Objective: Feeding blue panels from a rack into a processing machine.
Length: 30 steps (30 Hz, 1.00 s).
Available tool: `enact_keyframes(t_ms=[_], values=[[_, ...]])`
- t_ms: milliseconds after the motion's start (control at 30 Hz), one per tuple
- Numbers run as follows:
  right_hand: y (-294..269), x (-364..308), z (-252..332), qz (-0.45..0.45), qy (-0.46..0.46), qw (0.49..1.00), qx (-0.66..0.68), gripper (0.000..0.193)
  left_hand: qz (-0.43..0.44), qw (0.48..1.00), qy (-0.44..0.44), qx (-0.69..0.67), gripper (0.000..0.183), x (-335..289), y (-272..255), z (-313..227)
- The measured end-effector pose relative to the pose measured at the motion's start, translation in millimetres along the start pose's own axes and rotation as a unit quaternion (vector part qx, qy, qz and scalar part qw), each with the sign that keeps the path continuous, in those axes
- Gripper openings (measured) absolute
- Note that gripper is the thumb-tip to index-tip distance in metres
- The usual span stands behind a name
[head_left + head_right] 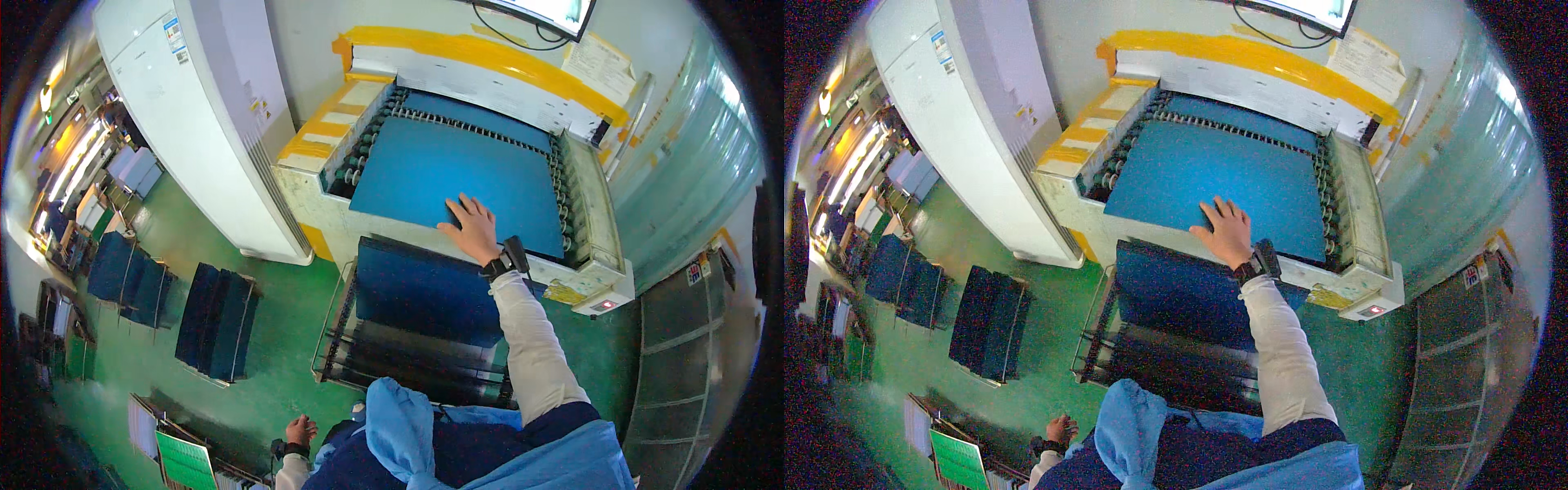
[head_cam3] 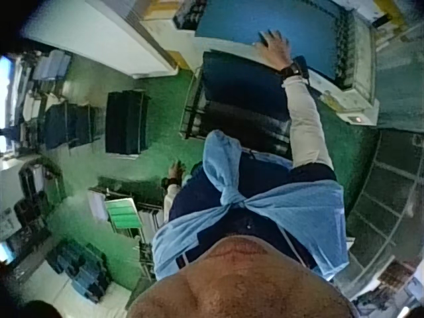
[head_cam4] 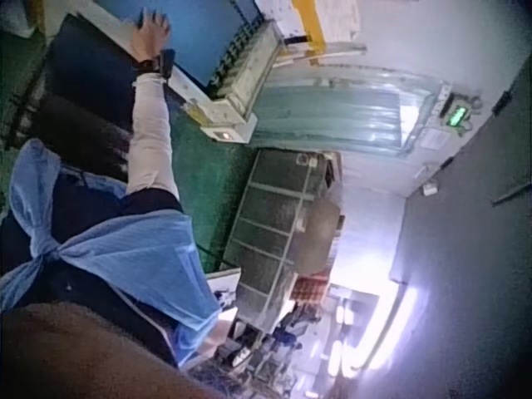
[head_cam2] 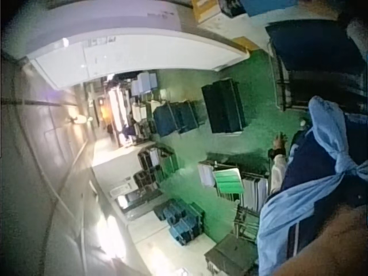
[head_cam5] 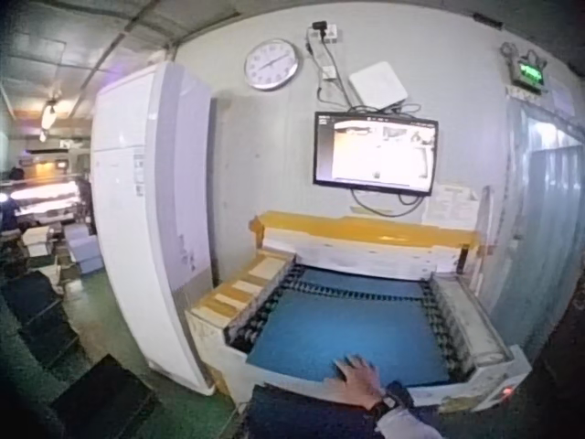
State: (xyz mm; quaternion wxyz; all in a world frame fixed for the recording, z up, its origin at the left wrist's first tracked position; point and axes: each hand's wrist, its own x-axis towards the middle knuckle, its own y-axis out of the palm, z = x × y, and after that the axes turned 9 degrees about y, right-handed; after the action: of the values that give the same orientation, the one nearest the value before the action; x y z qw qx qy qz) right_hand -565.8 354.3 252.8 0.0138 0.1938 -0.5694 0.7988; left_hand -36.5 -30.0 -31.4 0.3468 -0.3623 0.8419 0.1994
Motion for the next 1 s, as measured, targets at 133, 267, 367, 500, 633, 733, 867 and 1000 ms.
enact_keyframes(t_ms=[133, 267, 367, 500, 633, 733, 867, 1000], values=[[4.3, 22.0, -3.8, 0.0, 0.029, 1.0, -0.002, 0.061, 0.008, 1.0, -0.001, -0.003, 0.023, -8.9, 0.8, -1.0], [11.3, 31.2, -8.1, -0.005, 0.042, 0.999, -0.005, 0.061, 0.026, 1.0, 0.009, -0.013, 0.025, -9.7, -1.0, 4.1], [15.1, 29.3, -10.0, -0.013, 0.033, 0.999, -0.011, 0.06, 0.0, 1.0, -0.011, 0.006, 0.026, -12.6, 3.3, 3.7], [10.6, 24.2, -8.1, -0.012, 0.036, 0.999, -0.012, 0.061, 0.002, 1.0, -0.008, -0.001, 0.025, -7.1, -2.6, 15.0], [8.5, 24.9, -3.4, -0.025, 0.019, 0.999, 0.021, 0.059, -0.001, 0.999, 0.032, 0.04, 0.025, -4.5, -8.0, 13.1], [0.5, 8.0, -9.2, -0.054, -0.002, 0.997, 0.057, 0.05, 0.026, 0.981, 0.073, 0.179, 0.029, -2.9, -0.3, 0.2], [-23.4, -47.5, 15.6, -0.1, -0.089, 0.977, 0.169, 0.033, 0.026, 0.994, 0.017, 0.102, 0.03, 14.4, -6.6, 10.5], [-31.9, -128.9, 31.6, 0.235, -0.018, 0.916, 0.325, 0.027, 0.015, 0.998, -0.002, 0.057, 0.032, -3.0, 7.1, 2.1]])
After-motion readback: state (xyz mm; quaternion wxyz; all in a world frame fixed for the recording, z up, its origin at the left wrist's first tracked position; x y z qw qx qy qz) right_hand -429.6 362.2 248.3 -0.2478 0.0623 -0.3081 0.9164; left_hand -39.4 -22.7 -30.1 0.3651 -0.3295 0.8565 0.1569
